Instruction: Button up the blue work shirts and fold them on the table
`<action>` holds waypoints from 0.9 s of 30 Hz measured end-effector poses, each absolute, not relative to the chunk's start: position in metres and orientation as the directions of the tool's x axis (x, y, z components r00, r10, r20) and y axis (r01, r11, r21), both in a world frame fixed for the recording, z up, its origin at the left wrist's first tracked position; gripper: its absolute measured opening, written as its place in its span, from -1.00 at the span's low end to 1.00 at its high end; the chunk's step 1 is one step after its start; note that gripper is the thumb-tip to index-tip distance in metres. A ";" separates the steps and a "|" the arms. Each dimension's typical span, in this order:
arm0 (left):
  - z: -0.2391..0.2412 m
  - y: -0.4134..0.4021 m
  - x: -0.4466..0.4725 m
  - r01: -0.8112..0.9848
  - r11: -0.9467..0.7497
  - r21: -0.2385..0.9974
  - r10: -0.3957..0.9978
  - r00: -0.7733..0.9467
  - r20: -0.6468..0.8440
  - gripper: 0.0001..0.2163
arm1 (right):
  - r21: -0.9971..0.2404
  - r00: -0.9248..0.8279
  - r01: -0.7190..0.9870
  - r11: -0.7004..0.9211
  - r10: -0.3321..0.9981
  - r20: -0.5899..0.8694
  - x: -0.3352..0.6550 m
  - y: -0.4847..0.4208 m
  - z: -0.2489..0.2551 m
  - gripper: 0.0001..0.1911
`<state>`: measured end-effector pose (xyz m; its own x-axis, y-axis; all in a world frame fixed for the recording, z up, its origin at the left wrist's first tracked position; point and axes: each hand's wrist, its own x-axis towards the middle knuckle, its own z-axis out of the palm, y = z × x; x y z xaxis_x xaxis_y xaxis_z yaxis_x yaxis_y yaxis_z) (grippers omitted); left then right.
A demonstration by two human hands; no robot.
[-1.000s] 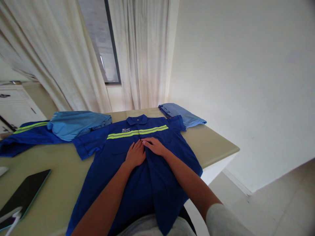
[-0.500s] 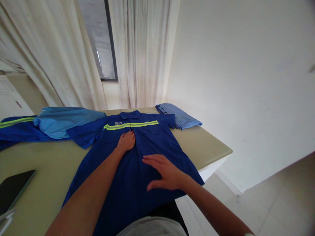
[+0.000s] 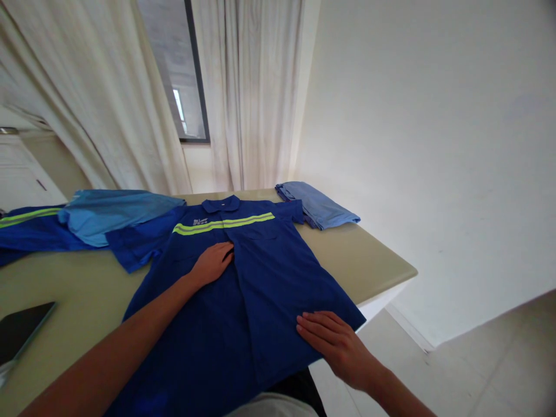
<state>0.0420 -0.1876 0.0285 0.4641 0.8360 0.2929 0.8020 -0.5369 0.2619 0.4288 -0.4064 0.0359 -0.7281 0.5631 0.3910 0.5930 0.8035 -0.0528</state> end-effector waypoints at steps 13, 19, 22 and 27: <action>0.045 -0.248 0.049 0.836 -0.536 0.117 0.822 0.485 0.296 -0.66 | -0.043 -0.641 0.663 0.747 0.597 0.483 0.379 -0.413 0.033 -0.62; 0.037 -0.399 0.057 0.737 -0.675 0.009 0.682 0.619 0.390 -0.59 | 0.003 -0.694 0.617 0.787 0.542 0.474 0.377 -0.418 0.031 -0.53; 0.026 -0.435 0.057 0.664 -0.725 -0.180 0.508 0.693 0.511 -0.59 | -0.020 -0.679 0.610 0.792 0.535 0.503 0.376 -0.416 0.027 -0.55; 0.025 -0.436 0.054 0.667 -0.720 -0.191 0.432 0.647 0.629 -0.58 | -0.218 -0.645 0.596 0.772 0.623 0.442 0.386 -0.417 0.033 -0.50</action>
